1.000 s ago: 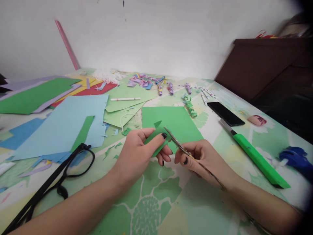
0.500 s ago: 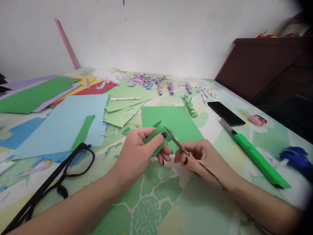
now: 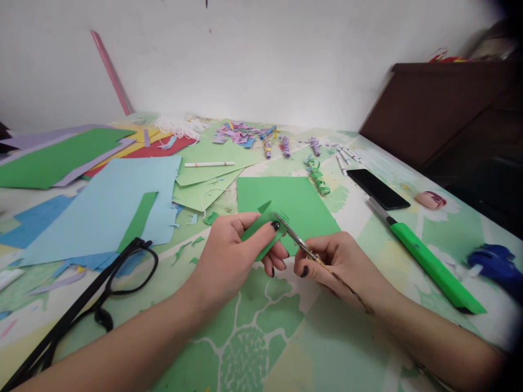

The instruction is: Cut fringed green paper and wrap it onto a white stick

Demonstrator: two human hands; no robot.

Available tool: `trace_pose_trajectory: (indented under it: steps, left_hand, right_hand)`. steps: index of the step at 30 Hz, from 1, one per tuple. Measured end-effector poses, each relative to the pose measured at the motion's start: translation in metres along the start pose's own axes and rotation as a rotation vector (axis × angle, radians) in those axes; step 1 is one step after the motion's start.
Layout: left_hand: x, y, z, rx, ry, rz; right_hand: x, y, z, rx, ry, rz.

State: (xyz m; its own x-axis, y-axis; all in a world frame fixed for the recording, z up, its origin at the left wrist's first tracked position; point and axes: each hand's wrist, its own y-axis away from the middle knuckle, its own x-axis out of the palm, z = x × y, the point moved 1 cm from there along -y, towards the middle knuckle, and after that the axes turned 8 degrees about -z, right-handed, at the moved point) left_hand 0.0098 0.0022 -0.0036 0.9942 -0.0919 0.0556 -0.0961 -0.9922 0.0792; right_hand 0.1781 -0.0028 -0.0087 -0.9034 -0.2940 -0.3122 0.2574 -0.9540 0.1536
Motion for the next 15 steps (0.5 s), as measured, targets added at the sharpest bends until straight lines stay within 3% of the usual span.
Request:
trace_pose_trajectory:
  steps: [15]
  left_hand:
    - [0.0004, -0.0008, -0.0015, -0.001, 0.003, -0.001]
  right_hand:
    - [0.0002, -0.0003, 0.0007, 0.047, -0.015, -0.012]
